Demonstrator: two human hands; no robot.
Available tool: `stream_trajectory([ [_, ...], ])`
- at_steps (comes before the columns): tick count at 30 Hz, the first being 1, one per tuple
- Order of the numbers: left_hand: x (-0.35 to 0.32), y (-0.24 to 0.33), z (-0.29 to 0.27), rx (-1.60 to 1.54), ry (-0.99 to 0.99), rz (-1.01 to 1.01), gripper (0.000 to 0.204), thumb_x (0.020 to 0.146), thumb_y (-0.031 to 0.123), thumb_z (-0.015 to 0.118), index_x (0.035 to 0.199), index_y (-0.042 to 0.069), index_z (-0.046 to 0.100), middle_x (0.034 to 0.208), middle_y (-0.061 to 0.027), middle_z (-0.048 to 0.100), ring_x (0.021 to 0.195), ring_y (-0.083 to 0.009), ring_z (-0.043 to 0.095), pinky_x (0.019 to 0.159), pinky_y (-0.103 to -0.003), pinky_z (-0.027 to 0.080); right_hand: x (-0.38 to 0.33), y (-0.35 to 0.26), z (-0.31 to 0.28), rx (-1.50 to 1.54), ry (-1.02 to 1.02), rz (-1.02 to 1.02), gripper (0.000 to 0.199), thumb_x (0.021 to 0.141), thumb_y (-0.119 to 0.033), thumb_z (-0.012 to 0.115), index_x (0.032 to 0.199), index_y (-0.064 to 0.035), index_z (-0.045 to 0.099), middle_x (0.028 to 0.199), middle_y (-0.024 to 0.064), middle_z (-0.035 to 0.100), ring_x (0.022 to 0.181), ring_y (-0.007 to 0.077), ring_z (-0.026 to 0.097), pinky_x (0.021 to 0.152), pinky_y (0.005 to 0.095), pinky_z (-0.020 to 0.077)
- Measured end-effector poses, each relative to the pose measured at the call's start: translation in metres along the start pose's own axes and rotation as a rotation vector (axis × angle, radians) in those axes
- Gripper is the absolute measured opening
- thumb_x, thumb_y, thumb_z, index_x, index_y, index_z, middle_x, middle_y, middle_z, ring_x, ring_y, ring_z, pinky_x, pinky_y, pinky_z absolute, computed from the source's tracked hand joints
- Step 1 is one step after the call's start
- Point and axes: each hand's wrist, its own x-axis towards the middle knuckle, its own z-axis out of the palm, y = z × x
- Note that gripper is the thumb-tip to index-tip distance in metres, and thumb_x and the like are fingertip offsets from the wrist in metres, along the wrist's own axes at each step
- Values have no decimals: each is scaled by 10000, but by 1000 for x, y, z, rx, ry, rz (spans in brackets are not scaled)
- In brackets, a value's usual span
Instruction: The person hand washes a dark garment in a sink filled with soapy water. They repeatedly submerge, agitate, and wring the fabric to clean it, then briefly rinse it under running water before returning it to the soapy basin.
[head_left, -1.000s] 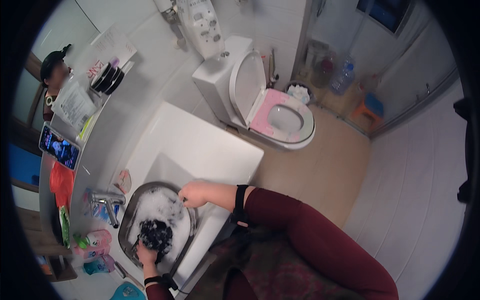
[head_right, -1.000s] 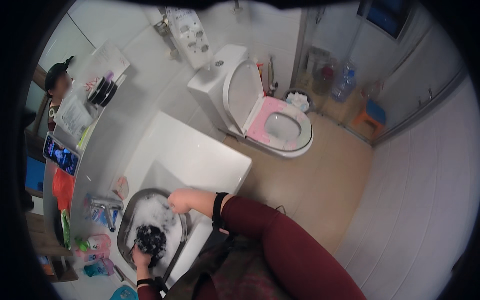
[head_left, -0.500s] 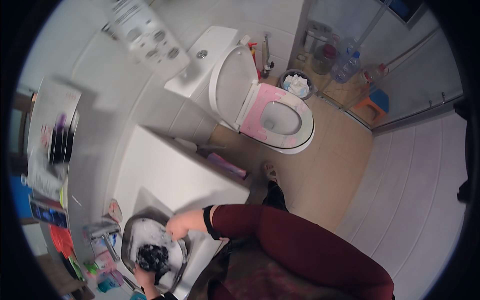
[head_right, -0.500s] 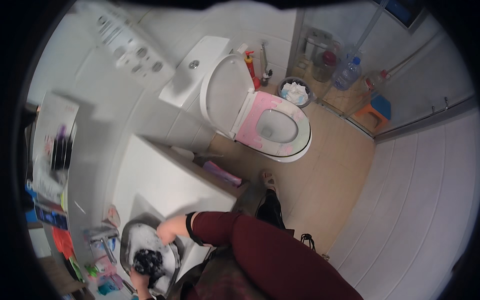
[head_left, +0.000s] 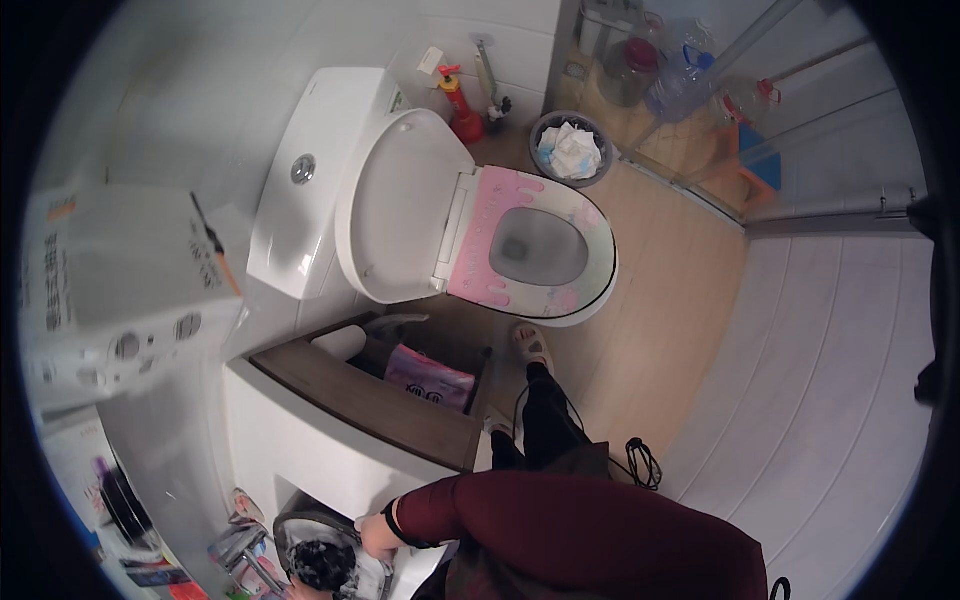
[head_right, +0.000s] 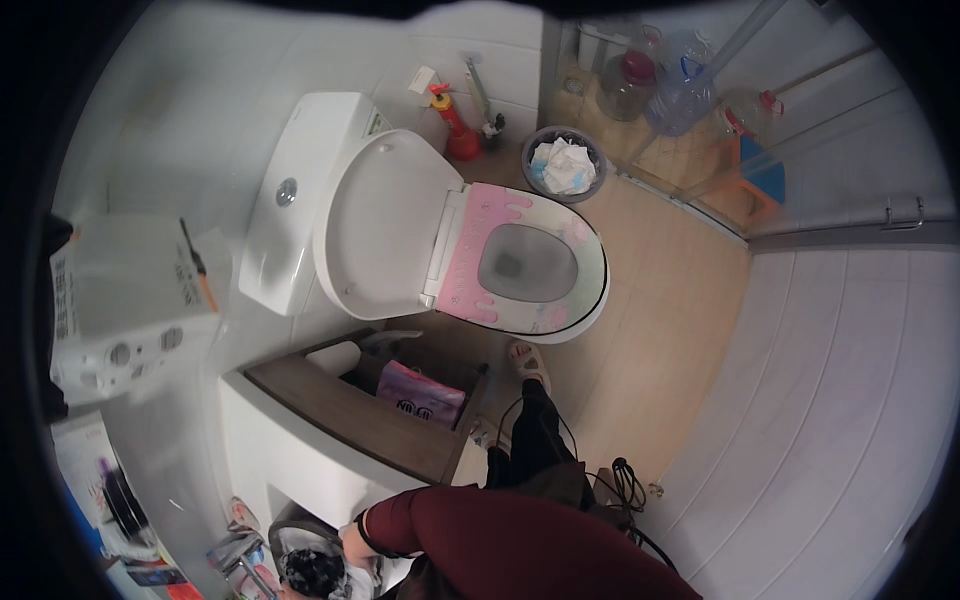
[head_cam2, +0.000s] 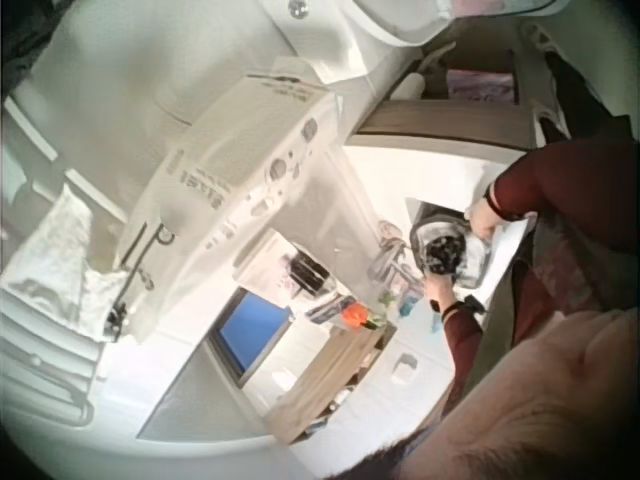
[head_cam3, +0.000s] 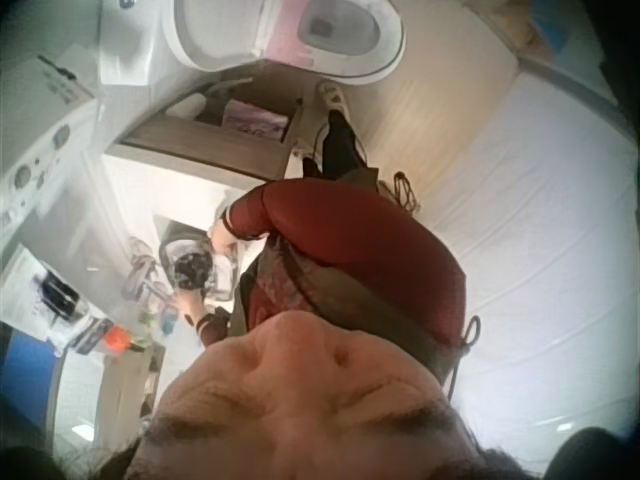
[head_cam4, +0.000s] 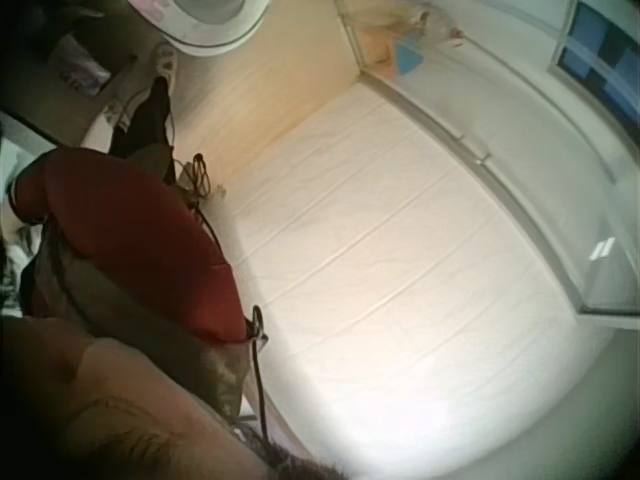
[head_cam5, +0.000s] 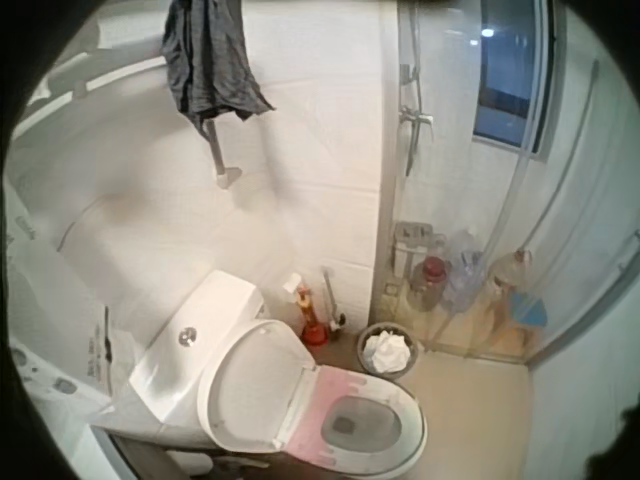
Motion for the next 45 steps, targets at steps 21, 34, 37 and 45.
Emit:
stream_trajectory([
  [21, -11, 30, -74, 11, 54, 248, 953, 709, 534, 804, 1466, 91, 432, 1368, -208, 552, 1169, -395, 607, 986, -541, 482, -2, 39, -1, 145, 222, -65, 258, 785, -491, 734, 850, -248, 791, 909, 8, 731, 872, 186, 660, 882, 332, 437],
  [34, -13, 33, -73, 366, 76, 84, 1028, 721, 585, 742, 1541, 116, 334, 1327, -175, 603, 1088, -340, 652, 856, -549, 535, -3, 15, -8, 79, 280, -128, 194, 766, -427, 748, 827, -249, 795, 854, 17, 730, 822, 208, 668, 841, 342, 456],
  [37, -24, 40, -78, 302, -38, 60, 1003, 739, 580, 733, 1542, 128, 334, 1427, -186, 527, 1217, -352, 580, 963, -561, 490, 1, 11, -1, 62, 272, -123, 180, 762, -413, 751, 822, -249, 796, 841, 20, 730, 811, 213, 670, 832, 345, 461],
  [45, 9, -13, 13, 165, -32, 34, 1000, 751, 592, 725, 1545, 133, 326, 1512, -180, 433, 1358, -366, 444, 1063, -569, 413, 8, 8, 4, 17, 192, -31, 181, 709, -351, 793, 816, -205, 801, 814, 60, 736, 791, 253, 680, 788, 372, 493],
])
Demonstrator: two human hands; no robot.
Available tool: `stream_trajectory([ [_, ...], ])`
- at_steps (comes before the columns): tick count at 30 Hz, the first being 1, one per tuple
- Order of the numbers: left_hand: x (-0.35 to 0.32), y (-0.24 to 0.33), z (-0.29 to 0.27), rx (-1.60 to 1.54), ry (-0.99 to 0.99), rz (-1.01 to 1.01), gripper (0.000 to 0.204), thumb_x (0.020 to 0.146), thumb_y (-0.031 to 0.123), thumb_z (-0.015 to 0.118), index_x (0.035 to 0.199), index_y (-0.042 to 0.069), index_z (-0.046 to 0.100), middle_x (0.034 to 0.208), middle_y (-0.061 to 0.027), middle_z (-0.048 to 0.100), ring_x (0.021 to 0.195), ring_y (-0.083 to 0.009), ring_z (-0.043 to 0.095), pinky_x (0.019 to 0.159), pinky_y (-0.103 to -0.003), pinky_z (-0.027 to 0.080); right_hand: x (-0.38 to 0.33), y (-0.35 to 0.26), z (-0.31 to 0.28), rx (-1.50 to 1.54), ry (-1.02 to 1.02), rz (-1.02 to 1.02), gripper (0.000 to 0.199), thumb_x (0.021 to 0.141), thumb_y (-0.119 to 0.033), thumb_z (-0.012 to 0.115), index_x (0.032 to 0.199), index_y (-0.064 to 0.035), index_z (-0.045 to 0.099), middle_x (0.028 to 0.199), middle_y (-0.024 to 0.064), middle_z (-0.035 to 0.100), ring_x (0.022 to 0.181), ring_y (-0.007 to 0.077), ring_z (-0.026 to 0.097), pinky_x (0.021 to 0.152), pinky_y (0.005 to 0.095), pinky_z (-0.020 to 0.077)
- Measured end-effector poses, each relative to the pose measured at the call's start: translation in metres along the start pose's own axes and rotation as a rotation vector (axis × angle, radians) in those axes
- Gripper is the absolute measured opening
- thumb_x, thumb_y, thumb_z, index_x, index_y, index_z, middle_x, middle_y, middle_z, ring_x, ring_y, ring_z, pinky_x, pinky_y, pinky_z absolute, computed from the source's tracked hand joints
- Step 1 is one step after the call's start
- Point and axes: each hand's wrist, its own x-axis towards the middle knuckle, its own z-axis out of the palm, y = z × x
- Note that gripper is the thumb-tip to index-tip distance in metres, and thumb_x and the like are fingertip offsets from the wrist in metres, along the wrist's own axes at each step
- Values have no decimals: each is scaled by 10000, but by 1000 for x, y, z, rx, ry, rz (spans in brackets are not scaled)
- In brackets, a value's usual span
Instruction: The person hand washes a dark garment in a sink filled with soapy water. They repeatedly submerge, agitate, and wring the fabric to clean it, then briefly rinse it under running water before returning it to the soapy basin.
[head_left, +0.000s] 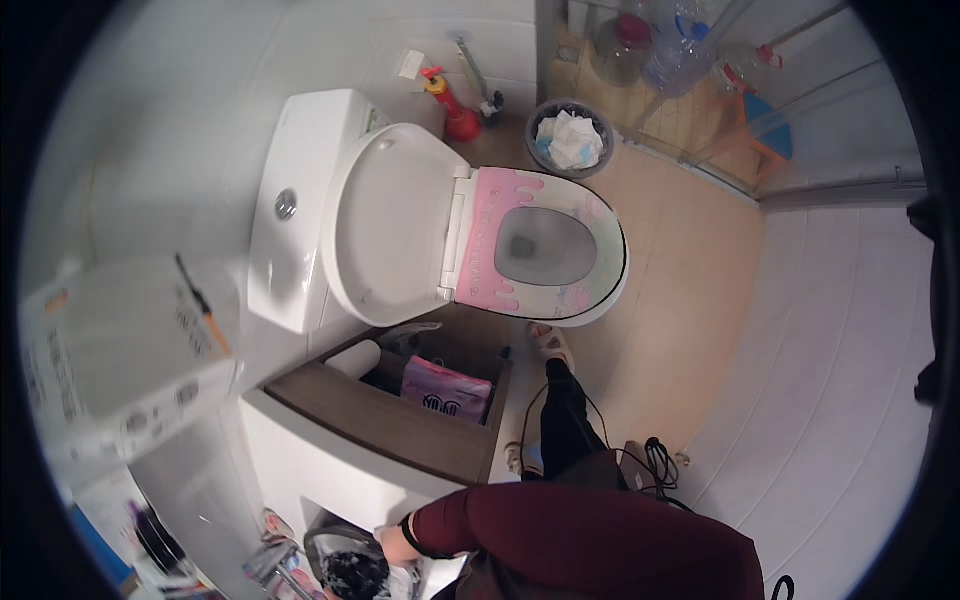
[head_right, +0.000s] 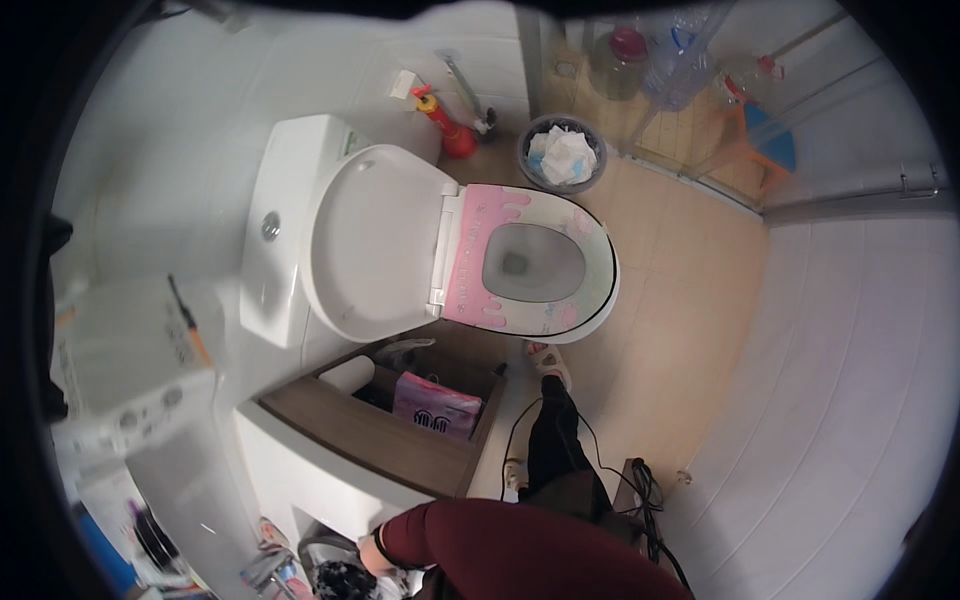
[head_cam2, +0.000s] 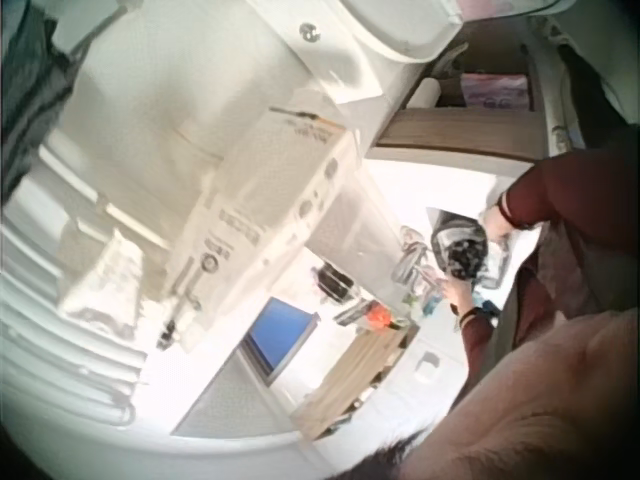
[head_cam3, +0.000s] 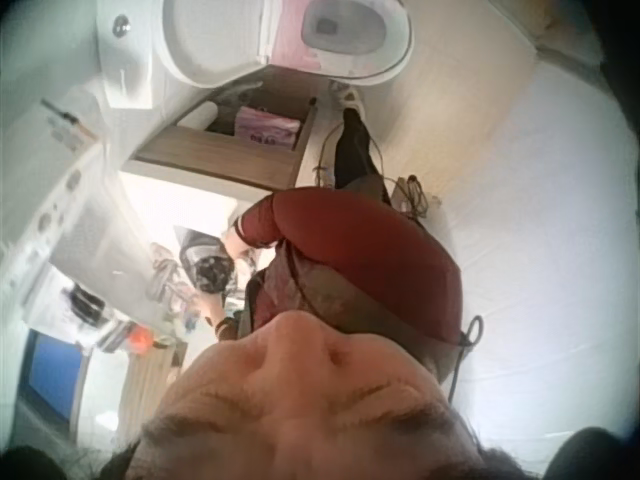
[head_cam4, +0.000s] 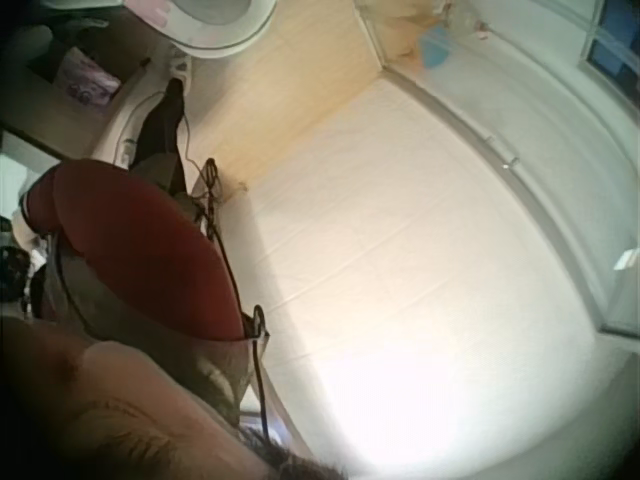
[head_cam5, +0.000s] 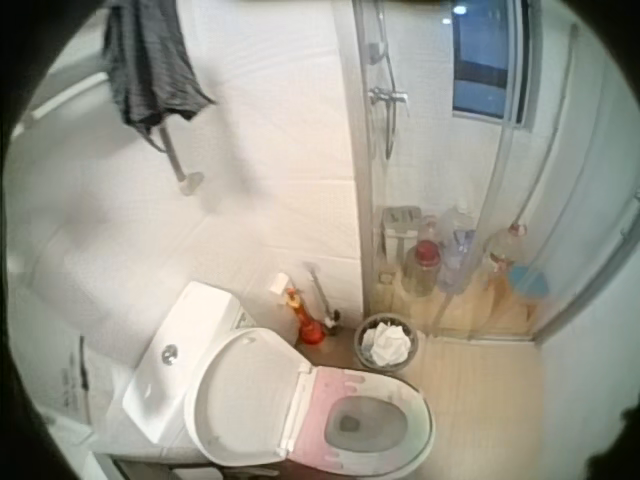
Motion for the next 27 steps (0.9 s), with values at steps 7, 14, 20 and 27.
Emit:
stream_trajectory([
  [7, 3, -32, 82, -427, 497, 78, 774, 570, 218, 852, 1273, 110, 546, 1054, -198, 603, 1001, -431, 585, 871, -520, 483, -46, -7, -8, 109, 320, -109, 243, 578, -273, 751, 647, -46, 697, 643, 174, 641, 667, 404, 595, 690, 490, 476],
  [14, 18, -59, 155, -667, 667, 196, 796, 575, 69, 820, 1317, 148, 543, 1229, -117, 540, 1186, -362, 506, 911, -521, 457, -32, -37, -43, -110, -309, 431, 423, 901, -396, 635, 1257, -171, 673, 1166, 52, 719, 1207, 289, 560, 1171, 442, 220],
  [20, 18, -82, 201, -750, 669, 267, 865, 532, 107, 905, 1313, 194, 546, 1230, -57, 540, 1209, -297, 504, 945, -506, 433, -4, -67, -47, -160, -236, 773, 447, 906, -439, 618, 1273, -190, 666, 1113, 12, 741, 1170, 242, 592, 1153, 439, 236],
  [27, 26, -94, 230, -771, 712, 361, 868, 522, 85, 900, 1308, 201, 551, 1251, -61, 527, 1221, -302, 495, 970, -509, 414, 42, -92, -11, -191, 49, 790, 386, 909, -344, 645, 1222, -120, 670, 1063, 115, 719, 1097, 327, 638, 973, 421, 485],
])
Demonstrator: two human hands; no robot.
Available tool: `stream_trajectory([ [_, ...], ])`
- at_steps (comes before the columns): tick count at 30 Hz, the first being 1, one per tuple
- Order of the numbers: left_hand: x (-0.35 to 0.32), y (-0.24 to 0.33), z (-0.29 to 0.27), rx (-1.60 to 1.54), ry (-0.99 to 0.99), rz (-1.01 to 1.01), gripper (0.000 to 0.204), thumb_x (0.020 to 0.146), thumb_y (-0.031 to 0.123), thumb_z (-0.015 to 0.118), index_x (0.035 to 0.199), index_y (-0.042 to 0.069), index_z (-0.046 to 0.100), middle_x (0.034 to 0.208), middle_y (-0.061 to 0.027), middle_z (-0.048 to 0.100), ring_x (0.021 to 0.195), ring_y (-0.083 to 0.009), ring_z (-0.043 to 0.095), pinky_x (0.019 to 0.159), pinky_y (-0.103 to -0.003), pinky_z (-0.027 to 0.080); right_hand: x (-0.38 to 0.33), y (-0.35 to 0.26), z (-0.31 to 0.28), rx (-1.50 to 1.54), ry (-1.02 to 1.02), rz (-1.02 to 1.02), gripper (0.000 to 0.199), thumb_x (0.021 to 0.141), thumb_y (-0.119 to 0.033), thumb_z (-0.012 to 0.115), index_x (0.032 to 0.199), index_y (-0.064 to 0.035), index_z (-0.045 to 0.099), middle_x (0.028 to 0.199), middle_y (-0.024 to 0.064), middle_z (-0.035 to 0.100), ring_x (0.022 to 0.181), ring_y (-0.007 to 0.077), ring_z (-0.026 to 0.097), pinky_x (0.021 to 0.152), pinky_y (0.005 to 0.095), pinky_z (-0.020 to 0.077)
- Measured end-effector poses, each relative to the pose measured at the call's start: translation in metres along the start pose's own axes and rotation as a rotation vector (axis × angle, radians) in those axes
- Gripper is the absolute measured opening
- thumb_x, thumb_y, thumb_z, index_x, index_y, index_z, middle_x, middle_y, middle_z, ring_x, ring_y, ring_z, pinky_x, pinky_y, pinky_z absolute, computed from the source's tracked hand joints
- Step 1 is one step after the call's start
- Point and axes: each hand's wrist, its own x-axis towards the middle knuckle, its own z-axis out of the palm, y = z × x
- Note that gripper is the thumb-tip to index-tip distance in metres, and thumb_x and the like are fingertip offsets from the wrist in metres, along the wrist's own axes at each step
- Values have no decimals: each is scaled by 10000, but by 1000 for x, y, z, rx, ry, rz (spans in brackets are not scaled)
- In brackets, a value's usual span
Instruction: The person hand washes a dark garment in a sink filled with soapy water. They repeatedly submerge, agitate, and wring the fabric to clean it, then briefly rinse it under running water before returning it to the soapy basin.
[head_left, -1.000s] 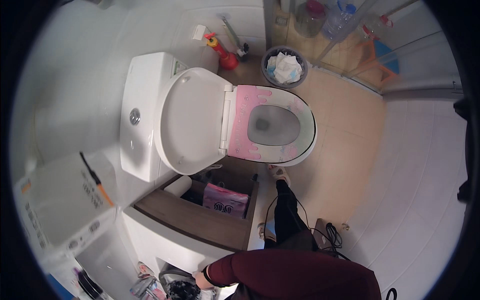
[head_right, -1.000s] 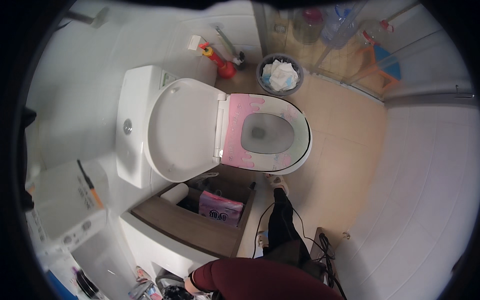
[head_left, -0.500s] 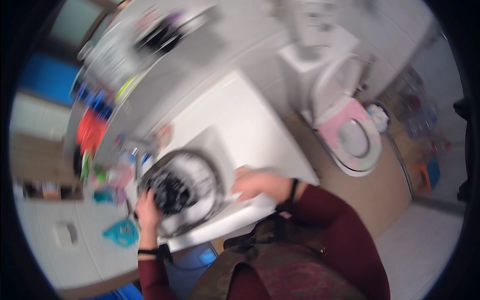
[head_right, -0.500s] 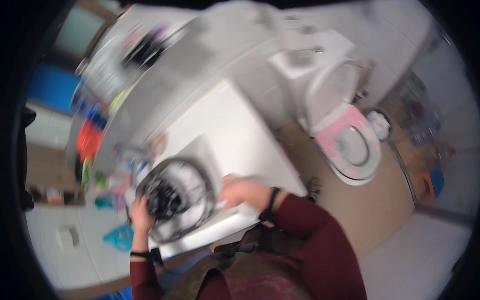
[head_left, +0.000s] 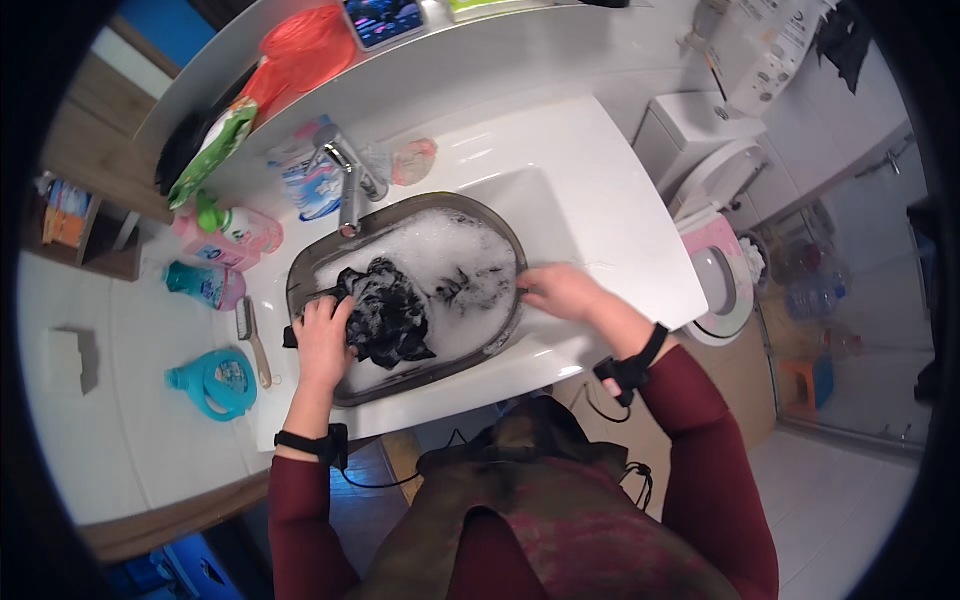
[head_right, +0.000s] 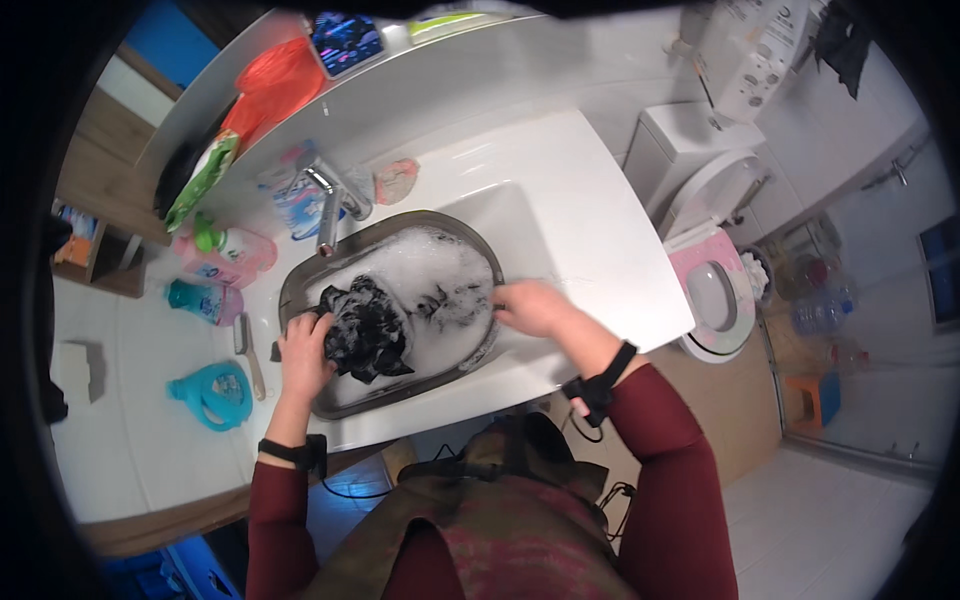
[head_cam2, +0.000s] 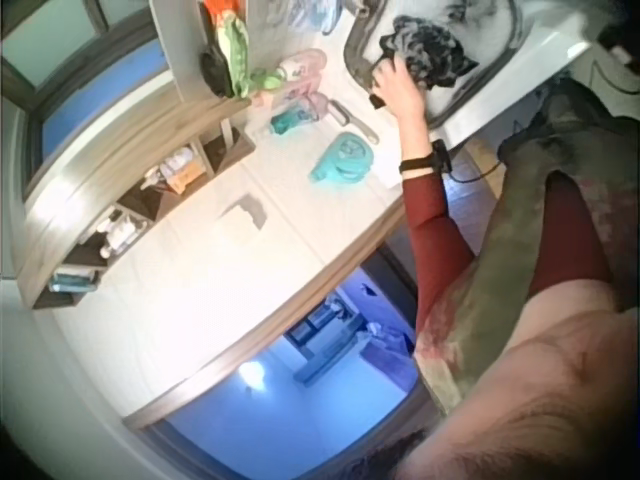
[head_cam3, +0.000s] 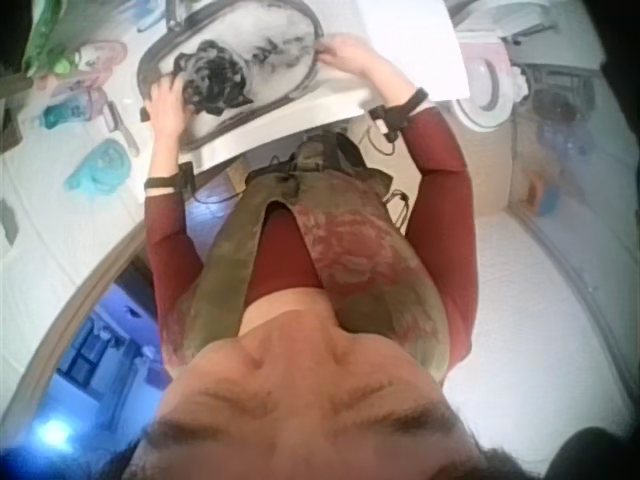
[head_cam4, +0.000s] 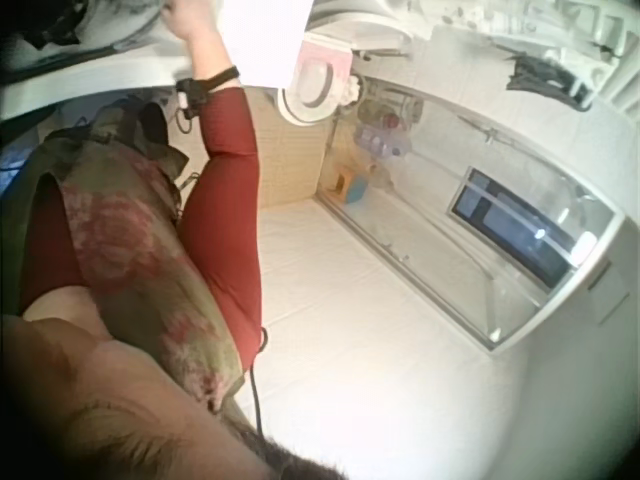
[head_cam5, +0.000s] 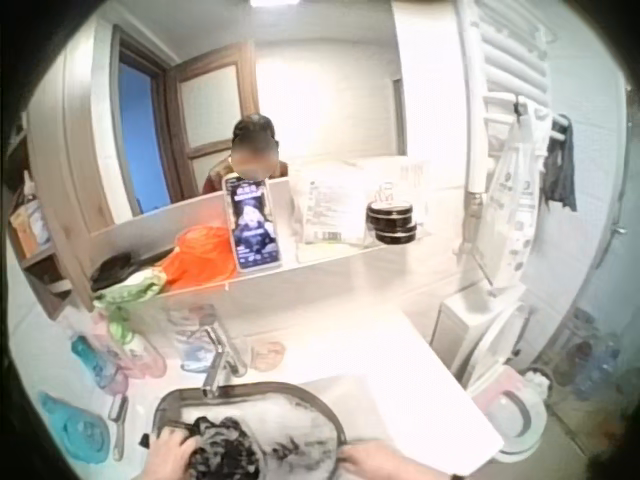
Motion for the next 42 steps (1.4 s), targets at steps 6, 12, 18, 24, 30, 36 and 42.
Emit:
stream_trajectory([
  [6, 5, -7, -16, -17, 43, 247, 860, 488, 32, 846, 1288, 187, 571, 1270, -92, 553, 1263, -308, 486, 1009, -513, 385, 65, -99, 55, 586, 281, -57, 638, 920, -477, 656, 1391, -62, 543, 1386, 186, 566, 1279, 349, 534, 1071, 405, 424],
  [12, 9, -33, -13, -50, 342, 579, 495, 743, 58, 647, 1223, 181, 636, 1228, -89, 564, 1251, -316, 513, 997, -560, 377, 100, -140, 70, 1597, -38, 372, 694, 877, -579, 673, 1377, -107, 580, 1395, 73, 584, 1269, 238, 545, 1059, 381, 429],
  [18, 25, -85, 31, -62, 344, 476, 655, 765, 23, 626, 1396, 138, 498, 1316, -113, 520, 1324, -324, 449, 1023, -529, 360, 114, -188, 97, 1105, 503, -11, 370, 813, -99, 709, 1169, -21, 645, 1093, 101, 688, 1018, 212, 656, 922, 357, 521],
  [24, 8, -106, 61, -184, 152, 446, 979, 646, 121, 816, 1522, 225, 393, 1290, -85, 528, 1298, -312, 473, 965, -488, 393, 111, -207, 133, 468, 638, -297, 530, 641, 54, 738, 1143, -101, 669, 1280, 154, 562, 1164, 365, 571, 985, 385, 490],
  [30, -9, -118, 54, -269, -16, 408, 1068, 608, 377, 902, 1530, 340, 363, 1527, -168, 318, 1394, -449, 331, 1006, -629, 394, 77, -233, 145, 36, 464, -138, 694, 801, -369, 759, 1414, -188, 488, 1538, 214, 330, 1403, 488, 321, 1064, 620, 373],
  [36, -10, -109, 68, -291, -70, 407, 783, 605, 354, 855, 1294, 148, 545, 1372, -198, 429, 1256, -418, 429, 919, -576, 423, 68, -276, 167, -182, 158, 101, 828, 871, -569, 647, 1521, -161, 336, 1611, 276, 98, 1436, 576, 148, 1056, 675, 357],
  [42, 33, -93, 90, -372, 21, 484, 387, 687, 200, 738, 1043, 139, 599, 998, -85, 518, 937, -319, 549, 745, -464, 460, 104, -234, 176, -21, 176, 190, 762, 834, -350, 714, 1457, -157, 319, 1575, 309, 163, 1360, 573, 282, 1075, 599, 378],
])
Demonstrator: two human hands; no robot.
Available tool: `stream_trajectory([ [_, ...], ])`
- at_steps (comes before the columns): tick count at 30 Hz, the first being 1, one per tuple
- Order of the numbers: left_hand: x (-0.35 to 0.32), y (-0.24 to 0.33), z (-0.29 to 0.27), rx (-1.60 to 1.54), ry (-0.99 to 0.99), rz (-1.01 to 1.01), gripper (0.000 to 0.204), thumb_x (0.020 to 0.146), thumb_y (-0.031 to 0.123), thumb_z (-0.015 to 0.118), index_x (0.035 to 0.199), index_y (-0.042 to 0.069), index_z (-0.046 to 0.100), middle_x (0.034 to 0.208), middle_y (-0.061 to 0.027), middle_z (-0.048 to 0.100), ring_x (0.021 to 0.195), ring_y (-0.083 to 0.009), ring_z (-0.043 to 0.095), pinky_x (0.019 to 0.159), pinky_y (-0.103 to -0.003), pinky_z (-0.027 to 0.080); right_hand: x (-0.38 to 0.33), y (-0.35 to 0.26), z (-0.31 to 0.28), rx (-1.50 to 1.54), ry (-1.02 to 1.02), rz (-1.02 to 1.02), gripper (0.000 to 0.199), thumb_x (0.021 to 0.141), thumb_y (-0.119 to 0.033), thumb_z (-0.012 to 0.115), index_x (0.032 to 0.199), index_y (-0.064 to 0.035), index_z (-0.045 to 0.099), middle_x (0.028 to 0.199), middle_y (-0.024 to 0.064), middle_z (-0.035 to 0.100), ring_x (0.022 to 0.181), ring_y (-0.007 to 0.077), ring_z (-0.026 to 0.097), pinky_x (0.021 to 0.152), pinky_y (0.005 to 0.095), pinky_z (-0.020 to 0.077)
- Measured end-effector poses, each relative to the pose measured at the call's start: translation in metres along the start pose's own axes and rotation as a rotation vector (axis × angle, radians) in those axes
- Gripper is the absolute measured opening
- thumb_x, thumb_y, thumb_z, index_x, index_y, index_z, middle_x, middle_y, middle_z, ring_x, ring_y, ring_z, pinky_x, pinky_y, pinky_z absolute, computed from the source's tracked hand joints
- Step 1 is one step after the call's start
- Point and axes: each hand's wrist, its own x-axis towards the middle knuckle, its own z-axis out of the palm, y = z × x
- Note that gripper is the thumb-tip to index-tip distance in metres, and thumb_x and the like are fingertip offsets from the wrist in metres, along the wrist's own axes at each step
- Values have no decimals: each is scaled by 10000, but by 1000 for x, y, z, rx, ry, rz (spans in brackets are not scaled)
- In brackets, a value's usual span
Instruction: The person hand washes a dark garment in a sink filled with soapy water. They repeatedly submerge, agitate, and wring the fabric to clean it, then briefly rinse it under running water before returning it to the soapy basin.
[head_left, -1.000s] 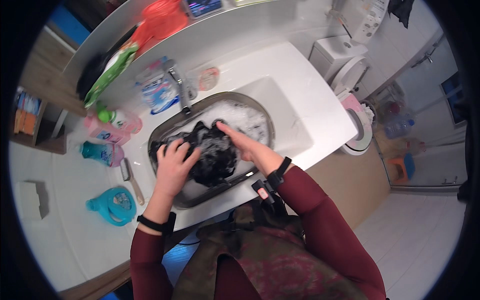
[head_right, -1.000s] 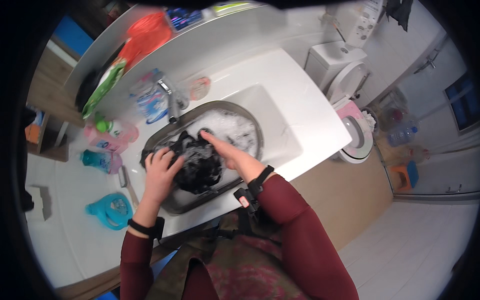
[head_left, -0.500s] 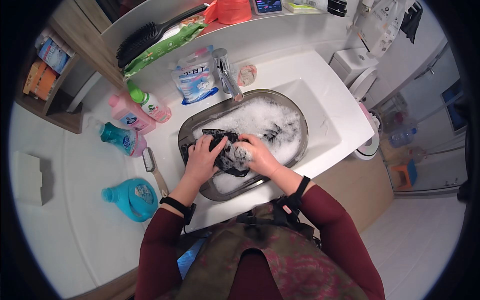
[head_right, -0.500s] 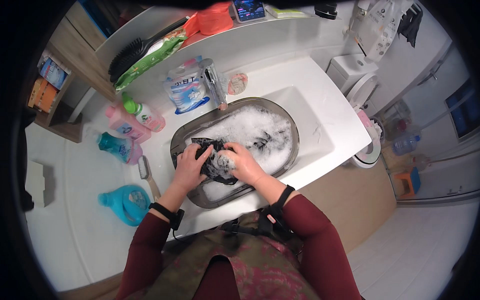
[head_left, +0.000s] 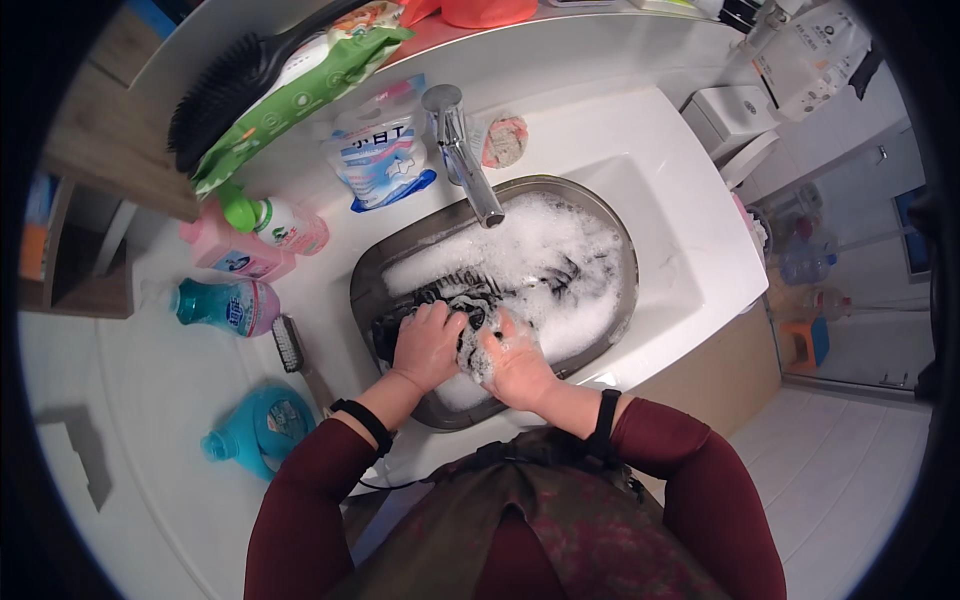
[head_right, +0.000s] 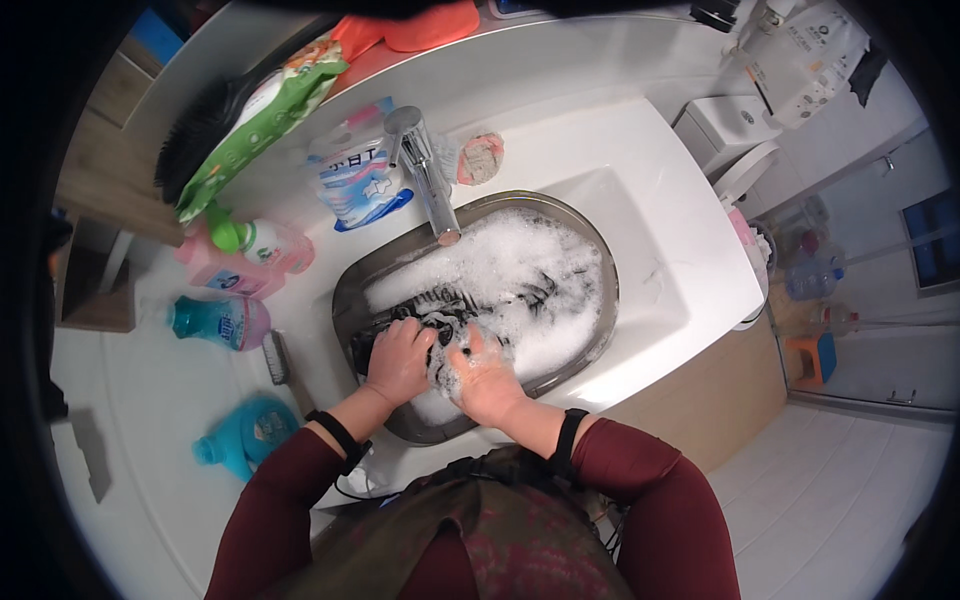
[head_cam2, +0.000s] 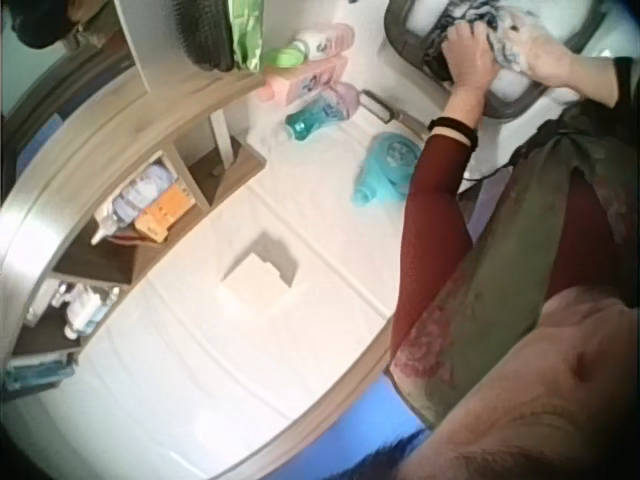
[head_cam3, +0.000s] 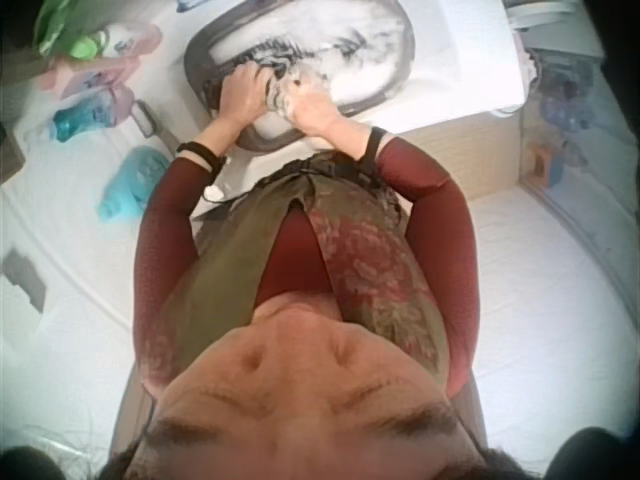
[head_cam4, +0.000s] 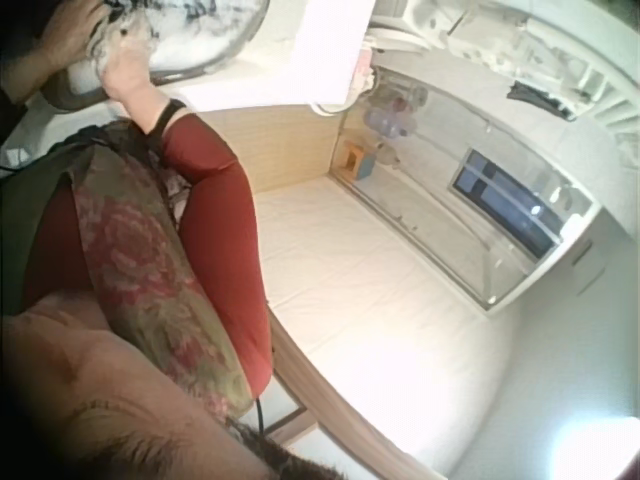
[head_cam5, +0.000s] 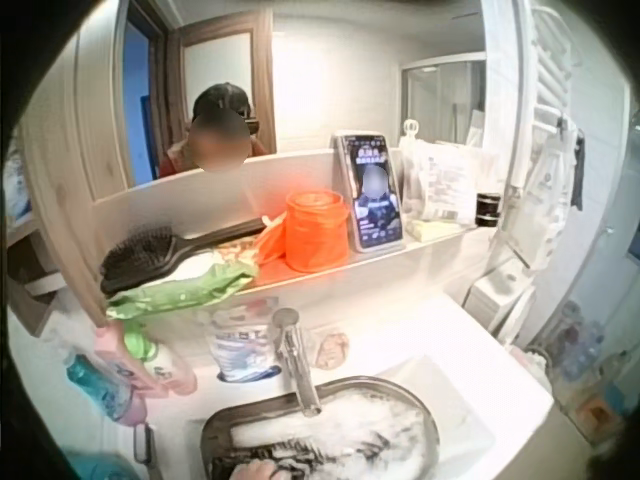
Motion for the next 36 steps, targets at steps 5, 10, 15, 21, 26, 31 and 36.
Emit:
stream_trajectory([
  [5, 33, -14, 6, -90, -99, -2, 546, 610, 286, 824, 1066, 133, 565, 973, -81, 528, 954, -316, 585, 785, -429, 519, 35, 41, 3, 45, -17, -36, 737, 814, -269, 725, 1428, -146, 337, 1457, 313, 322, 1215, 566, 428, 1008, 547, 446],
  [10, 70, -26, 10, -125, -263, -148, 741, 553, 394, 907, 1160, 157, 553, 1098, -89, 611, 1070, -331, 633, 861, -442, 546, 82, 74, -18, 274, -70, 39, 804, 791, -204, 721, 1462, -106, 290, 1361, 282, 423, 1185, 461, 518, 999, 509, 465],
  [15, 91, -33, 15, -116, -284, -155, 794, 551, 433, 904, 1223, 170, 572, 1152, -77, 619, 1103, -311, 623, 903, -439, 529, 101, 83, -19, 296, -75, 148, 782, 812, -212, 697, 1459, -102, 270, 1338, 291, 451, 1196, 485, 532, 1010, 506, 460],
  [21, 78, -28, 12, -69, -205, -90, 787, 565, 434, 902, 1239, 171, 592, 1093, -74, 586, 1059, -323, 607, 883, -437, 516, 72, 68, -25, 258, 21, 168, 841, 802, -270, 733, 1505, -187, 278, 1431, 292, 413, 1252, 469, 505, 1027, 490, 462],
  [26, 58, -23, 9, 3, -2, 55, 737, 565, 315, 905, 1213, 142, 601, 1019, -90, 552, 1011, -316, 579, 840, -428, 506, 50, 65, -58, 1496, 2, 441, 526, 1012, -404, 541, 1350, -1, 556, 1223, 126, 662, 1126, 192, 620, 975, 363, 495],
  [31, 14, -16, -14, -21, 52, 137, 849, 600, 475, 884, 1314, 139, 571, 1234, -144, 537, 1179, -358, 513, 963, -471, 447, 33, 44, -50, 1173, -164, 672, 979, 827, -670, 665, 1515, -88, 284, 1435, 152, 497, 1174, 367, 580, 773, 613, 515],
  [36, -16, -14, -28, -665, 88, -124, 677, 654, 439, 896, 1191, 109, 648, 1310, -160, 530, 1274, -380, 463, 1075, -457, 382, 30, 20, -32, 790, 320, 366, 744, 647, -116, 817, 1327, -54, 520, 1302, 170, 578, 1133, 340, 601, 947, 377, 505],
])
